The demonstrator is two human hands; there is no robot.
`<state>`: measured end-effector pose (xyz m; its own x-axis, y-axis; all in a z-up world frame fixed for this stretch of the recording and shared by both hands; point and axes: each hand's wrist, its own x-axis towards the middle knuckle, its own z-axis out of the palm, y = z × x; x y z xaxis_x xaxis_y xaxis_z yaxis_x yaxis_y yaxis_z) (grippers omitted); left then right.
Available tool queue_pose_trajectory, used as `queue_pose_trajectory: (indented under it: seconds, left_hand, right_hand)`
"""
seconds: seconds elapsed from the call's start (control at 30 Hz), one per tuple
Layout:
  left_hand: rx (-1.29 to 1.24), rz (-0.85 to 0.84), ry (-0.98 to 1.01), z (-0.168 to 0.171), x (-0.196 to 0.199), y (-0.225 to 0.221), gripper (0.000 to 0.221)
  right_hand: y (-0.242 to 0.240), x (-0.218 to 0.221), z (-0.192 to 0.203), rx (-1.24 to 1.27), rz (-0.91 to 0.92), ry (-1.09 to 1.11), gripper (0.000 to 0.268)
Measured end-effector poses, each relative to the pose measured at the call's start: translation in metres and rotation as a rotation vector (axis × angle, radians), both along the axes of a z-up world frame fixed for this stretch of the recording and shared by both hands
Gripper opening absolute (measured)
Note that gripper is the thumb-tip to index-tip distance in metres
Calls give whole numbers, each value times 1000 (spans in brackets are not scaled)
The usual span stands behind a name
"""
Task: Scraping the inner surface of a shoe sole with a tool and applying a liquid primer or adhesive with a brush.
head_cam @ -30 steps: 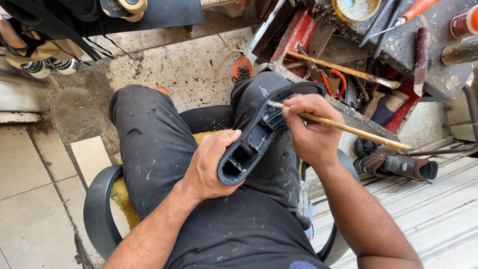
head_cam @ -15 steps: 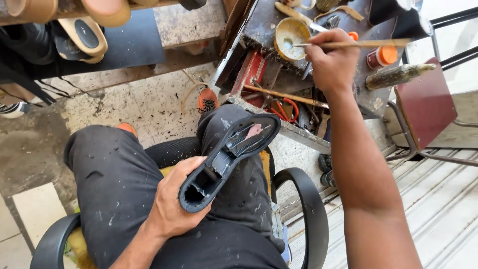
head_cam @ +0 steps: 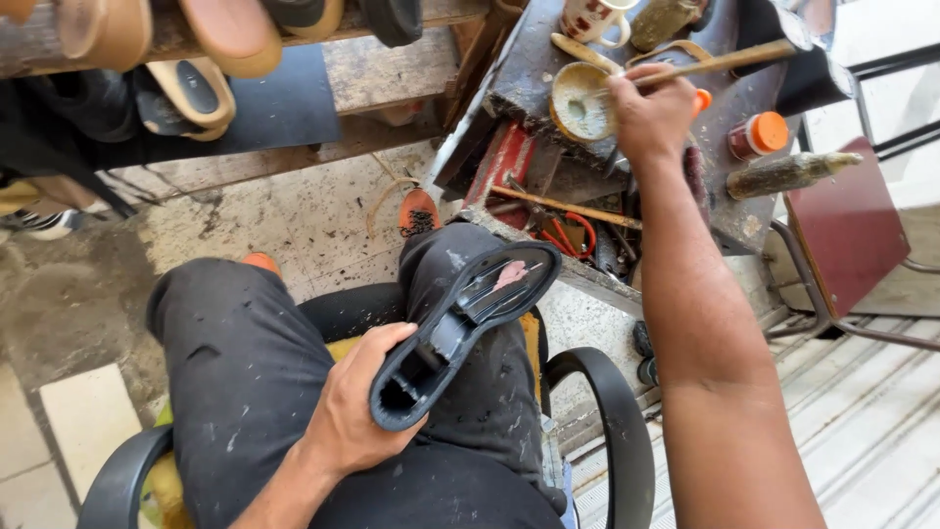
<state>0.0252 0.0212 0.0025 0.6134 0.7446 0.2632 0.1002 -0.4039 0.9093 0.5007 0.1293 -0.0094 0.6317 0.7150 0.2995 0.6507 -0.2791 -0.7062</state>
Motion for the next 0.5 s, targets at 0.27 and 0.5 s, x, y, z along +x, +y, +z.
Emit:
queue_pose_trajectory:
  seconds: [0.27,0.5]
  left_hand:
    - [-24,-6,46,8,-5,1,61]
    - [-24,48,18,6,2,-5,59]
  right_hand:
    - [-129,-160,75,435,424,873,19]
    - [-187,-282,68,314,725,479,16]
